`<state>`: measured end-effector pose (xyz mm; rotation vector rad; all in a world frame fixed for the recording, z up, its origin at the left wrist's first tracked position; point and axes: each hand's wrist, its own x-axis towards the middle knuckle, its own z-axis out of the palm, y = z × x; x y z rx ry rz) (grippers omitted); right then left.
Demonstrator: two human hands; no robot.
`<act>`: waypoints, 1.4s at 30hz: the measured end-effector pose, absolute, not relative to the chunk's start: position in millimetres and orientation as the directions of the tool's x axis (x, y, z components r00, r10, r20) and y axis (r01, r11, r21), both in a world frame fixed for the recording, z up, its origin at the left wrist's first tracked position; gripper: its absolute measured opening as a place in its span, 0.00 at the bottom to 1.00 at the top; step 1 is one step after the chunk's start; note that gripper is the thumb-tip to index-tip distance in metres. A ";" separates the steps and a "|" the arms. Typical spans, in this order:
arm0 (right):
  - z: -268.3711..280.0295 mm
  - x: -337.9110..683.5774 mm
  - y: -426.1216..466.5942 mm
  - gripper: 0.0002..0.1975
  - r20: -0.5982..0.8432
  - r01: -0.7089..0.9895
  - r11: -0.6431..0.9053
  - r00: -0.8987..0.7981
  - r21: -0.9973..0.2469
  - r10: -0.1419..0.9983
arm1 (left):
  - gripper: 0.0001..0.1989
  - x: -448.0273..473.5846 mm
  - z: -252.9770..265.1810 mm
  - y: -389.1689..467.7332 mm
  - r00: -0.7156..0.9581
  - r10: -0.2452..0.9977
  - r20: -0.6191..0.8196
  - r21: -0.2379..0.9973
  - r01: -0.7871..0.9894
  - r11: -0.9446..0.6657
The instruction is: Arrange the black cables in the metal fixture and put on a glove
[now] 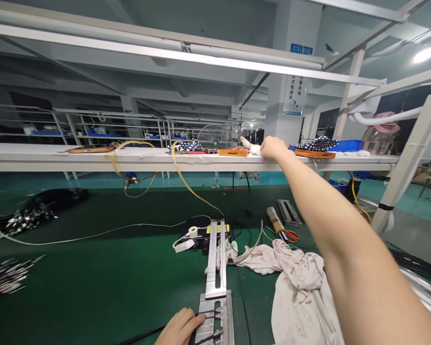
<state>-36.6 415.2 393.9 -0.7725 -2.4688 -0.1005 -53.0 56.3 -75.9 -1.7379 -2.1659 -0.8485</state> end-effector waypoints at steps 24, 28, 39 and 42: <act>58.9 150.9 257.5 0.10 0.282 -0.061 0.481 -0.871 -0.875 0.402 | 0.38 32.0 21.5 68.2 -0.336 0.934 -0.121 0.990 -0.110 0.088; 63.2 139.9 249.3 0.14 0.145 -0.057 0.199 -0.874 -0.978 0.464 | 0.31 44.0 26.2 80.7 -0.323 0.935 -0.145 0.966 -0.251 0.063; 41.8 153.8 268.0 0.23 -0.127 0.083 -0.104 -0.825 -0.991 0.550 | 0.19 18.2 47.2 57.3 -0.414 0.908 -0.062 0.998 -0.031 0.054; 33.7 155.3 267.3 0.25 -0.193 0.116 -0.180 -0.835 -0.977 0.515 | 0.12 15.6 49.4 52.6 -0.427 0.904 0.012 0.992 0.122 0.045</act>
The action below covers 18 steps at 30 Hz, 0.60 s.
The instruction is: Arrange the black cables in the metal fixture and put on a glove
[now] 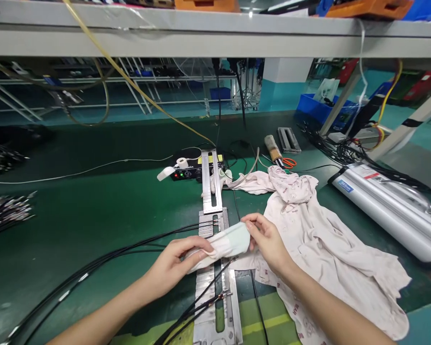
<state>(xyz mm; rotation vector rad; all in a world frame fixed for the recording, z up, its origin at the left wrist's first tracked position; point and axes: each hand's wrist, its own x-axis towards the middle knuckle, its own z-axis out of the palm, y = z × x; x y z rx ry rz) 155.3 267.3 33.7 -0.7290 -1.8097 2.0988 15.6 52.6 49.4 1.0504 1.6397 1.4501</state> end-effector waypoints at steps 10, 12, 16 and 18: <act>32.3 163.5 239.2 0.28 -0.273 0.151 -0.447 -0.936 -0.882 0.224 | 0.13 1.6 94.8 53.8 -0.507 0.862 -0.009 0.998 -0.062 -0.026; 34.9 159.0 228.9 0.34 -0.177 0.081 -0.467 -0.970 -0.880 0.166 | 0.12 -11.1 105.4 73.7 -0.518 0.855 -0.034 0.999 -0.021 0.026; 32.4 150.9 218.8 0.38 -0.242 0.087 -0.505 -0.938 -0.858 0.249 | 0.12 -57.1 97.3 111.6 -0.533 0.838 -0.118 0.966 0.132 0.221; 27.1 151.8 220.8 0.41 -0.364 0.157 -0.510 -0.869 -0.846 0.335 | 0.11 -70.7 86.6 116.9 -0.620 0.782 -0.056 0.943 0.224 0.245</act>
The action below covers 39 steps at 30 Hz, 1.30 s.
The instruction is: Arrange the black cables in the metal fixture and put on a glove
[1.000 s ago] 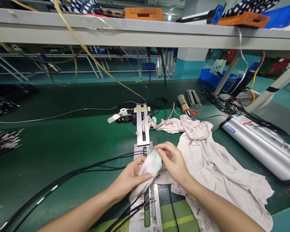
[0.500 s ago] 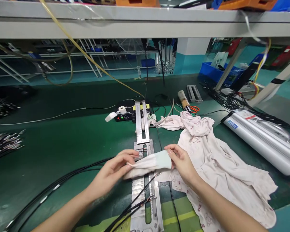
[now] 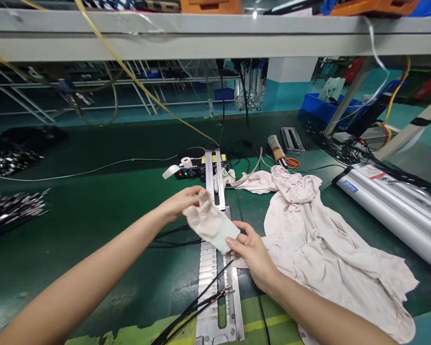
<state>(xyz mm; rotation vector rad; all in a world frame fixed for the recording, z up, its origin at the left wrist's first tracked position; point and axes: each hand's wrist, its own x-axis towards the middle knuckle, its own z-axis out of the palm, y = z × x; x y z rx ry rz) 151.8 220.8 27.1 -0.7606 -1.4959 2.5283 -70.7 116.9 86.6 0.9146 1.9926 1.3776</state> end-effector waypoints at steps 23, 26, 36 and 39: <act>13.3 134.2 225.2 0.16 -0.044 0.001 -0.164 -0.964 -0.986 0.261 | 0.03 75.8 41.9 87.8 -0.388 0.813 0.434 0.764 0.636 -0.104; 27.6 118.2 226.7 0.19 -0.075 -0.005 -0.274 -0.957 -0.962 0.281 | 0.03 86.2 43.0 89.4 -0.364 0.827 0.428 0.756 0.646 -0.106; 88.2 107.1 227.9 0.17 0.095 -0.072 -0.839 -0.995 -0.540 0.024 | 0.04 90.8 52.9 98.4 -0.340 0.840 0.423 0.759 0.639 -0.124; 72.4 103.3 230.6 0.24 0.030 -0.029 -0.869 -0.999 -0.494 0.016 | 0.05 103.6 48.6 101.2 -0.291 0.863 0.413 0.788 0.589 -0.178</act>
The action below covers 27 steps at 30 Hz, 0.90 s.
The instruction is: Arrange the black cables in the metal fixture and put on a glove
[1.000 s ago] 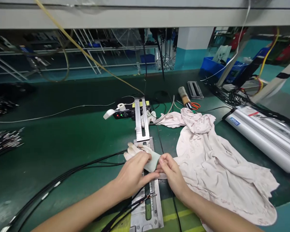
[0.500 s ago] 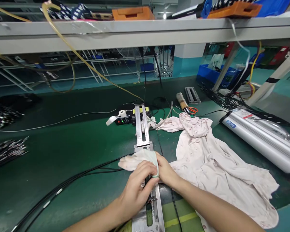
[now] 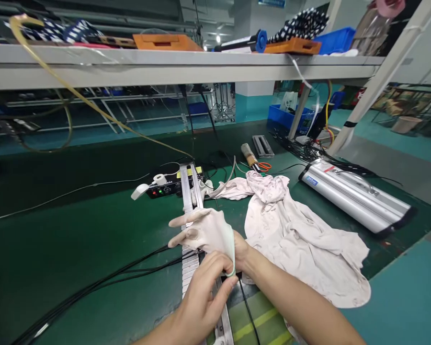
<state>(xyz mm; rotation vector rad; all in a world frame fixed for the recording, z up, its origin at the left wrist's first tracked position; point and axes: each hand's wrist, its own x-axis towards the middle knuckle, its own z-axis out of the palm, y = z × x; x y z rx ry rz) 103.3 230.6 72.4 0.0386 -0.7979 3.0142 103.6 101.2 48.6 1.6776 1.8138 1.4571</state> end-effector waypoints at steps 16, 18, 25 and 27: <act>80.2 113.4 228.3 0.45 0.181 0.074 -0.828 -0.961 -0.556 -0.208 | 0.08 92.7 45.8 82.5 -0.320 0.904 0.282 0.864 0.495 -0.094; 78.0 114.0 226.4 0.38 0.173 -0.099 -0.833 -0.985 -0.544 0.005 | 0.08 94.6 43.0 82.3 -0.324 0.906 0.272 0.873 0.479 -0.090; 75.5 105.4 226.2 0.25 0.199 -0.328 -0.733 -0.945 -0.596 0.261 | 0.07 102.0 35.9 95.6 -0.329 0.879 0.346 0.876 0.448 -0.177; 71.0 105.1 236.1 0.26 0.197 -0.293 -0.615 -0.955 -0.732 0.220 | 0.07 108.8 37.9 103.4 -0.356 0.859 0.369 0.861 0.480 -0.171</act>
